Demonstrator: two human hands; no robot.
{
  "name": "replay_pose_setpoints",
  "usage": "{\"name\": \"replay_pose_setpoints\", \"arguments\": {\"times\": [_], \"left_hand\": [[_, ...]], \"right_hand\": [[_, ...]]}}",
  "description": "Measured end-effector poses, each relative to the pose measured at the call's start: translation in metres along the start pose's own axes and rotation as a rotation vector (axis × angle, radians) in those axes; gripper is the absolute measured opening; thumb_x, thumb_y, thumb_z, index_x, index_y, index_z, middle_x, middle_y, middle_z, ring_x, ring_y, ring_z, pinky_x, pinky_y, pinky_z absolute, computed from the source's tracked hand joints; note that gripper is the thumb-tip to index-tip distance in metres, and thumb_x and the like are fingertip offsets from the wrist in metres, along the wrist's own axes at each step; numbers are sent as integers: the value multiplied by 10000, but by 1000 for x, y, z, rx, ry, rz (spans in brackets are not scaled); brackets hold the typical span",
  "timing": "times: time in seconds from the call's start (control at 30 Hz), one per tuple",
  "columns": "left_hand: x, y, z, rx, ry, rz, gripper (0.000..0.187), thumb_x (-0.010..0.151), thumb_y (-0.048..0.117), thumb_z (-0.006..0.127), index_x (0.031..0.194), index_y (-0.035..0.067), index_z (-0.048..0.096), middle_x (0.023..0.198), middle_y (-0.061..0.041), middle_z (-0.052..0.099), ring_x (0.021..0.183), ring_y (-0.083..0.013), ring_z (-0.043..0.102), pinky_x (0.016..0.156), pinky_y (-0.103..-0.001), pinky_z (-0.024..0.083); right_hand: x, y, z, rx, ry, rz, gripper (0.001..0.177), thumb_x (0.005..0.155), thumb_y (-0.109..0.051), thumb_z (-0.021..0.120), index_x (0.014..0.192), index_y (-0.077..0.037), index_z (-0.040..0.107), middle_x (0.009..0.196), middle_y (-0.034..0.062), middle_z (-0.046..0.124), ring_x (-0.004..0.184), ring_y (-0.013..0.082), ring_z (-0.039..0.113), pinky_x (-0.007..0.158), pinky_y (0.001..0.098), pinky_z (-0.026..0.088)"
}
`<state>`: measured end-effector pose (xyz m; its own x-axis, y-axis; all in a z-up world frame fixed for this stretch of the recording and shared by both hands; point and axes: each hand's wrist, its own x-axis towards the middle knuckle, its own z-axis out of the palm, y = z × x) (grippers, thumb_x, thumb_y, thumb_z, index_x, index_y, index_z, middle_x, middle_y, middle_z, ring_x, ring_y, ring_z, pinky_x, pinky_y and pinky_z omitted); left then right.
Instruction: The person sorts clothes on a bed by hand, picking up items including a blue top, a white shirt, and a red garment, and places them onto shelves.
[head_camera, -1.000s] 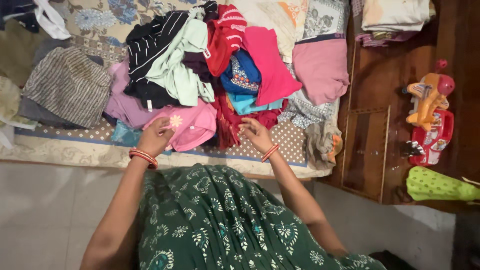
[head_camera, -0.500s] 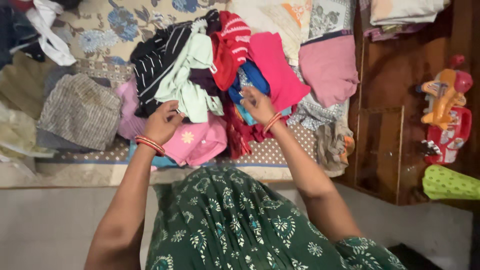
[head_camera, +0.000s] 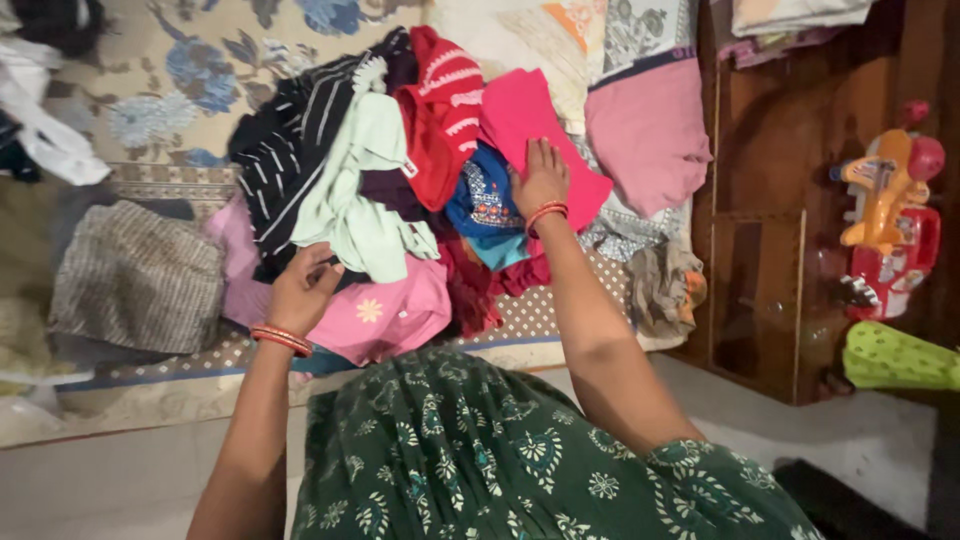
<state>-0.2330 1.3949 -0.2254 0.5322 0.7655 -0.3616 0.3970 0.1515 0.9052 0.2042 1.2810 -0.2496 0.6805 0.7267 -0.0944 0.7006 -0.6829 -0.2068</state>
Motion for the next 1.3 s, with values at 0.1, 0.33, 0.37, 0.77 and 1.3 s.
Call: {"name": "replay_pose_setpoints", "arguments": {"times": [0.1, 0.33, 0.37, 0.77, 1.3], "left_hand": [[4, 1, 11, -11, -38, -16, 535, 923, 216, 731, 1371, -28, 570, 1285, -149, 694, 1061, -199, 691, 898, -315, 539], [-7, 40, 33, 66, -139, -9, 531, 931, 219, 706, 1385, -15, 559, 1330, -182, 666, 1137, -263, 683, 942, -355, 533], [-10, 45, 35, 97, -147, -12, 530, 930, 223, 705, 1386, -7, 563, 1331, -186, 665, 1143, -272, 681, 942, -359, 534], [-24, 47, 57, 98, -153, 17, 522, 916, 223, 718, 1367, -2, 579, 1318, -176, 680, 1144, -277, 696, 968, -360, 543], [-32, 57, 64, 218, -207, 58, 513, 884, 217, 689, 1342, 7, 592, 1321, -205, 668, 1130, -314, 708, 945, -391, 555]], "right_hand": [[-6, 37, 10, 136, 74, -26, 614, 932, -260, 673, 1482, -71, 477, 1537, 209, 474, 1423, 407, 430, 1169, 509, 319], [10, 96, 29, 618, 249, 75, 392, 994, -210, 627, 1331, -10, 625, 1215, 226, 707, 1119, 374, 684, 969, 423, 516], [11, 100, 22, 696, 255, 73, 365, 999, -211, 617, 1305, -15, 647, 1171, 202, 741, 1077, 347, 718, 946, 408, 534], [-84, 0, -62, 297, 279, -506, 418, 924, -132, 735, 1302, 1, 616, 1402, 238, 596, 1346, 433, 548, 1176, 514, 426], [-85, -14, -18, -197, -21, -443, 809, 822, -127, 639, 1579, -4, 381, 1559, 149, 508, 1160, 323, 564, 1081, 482, 434]]}}
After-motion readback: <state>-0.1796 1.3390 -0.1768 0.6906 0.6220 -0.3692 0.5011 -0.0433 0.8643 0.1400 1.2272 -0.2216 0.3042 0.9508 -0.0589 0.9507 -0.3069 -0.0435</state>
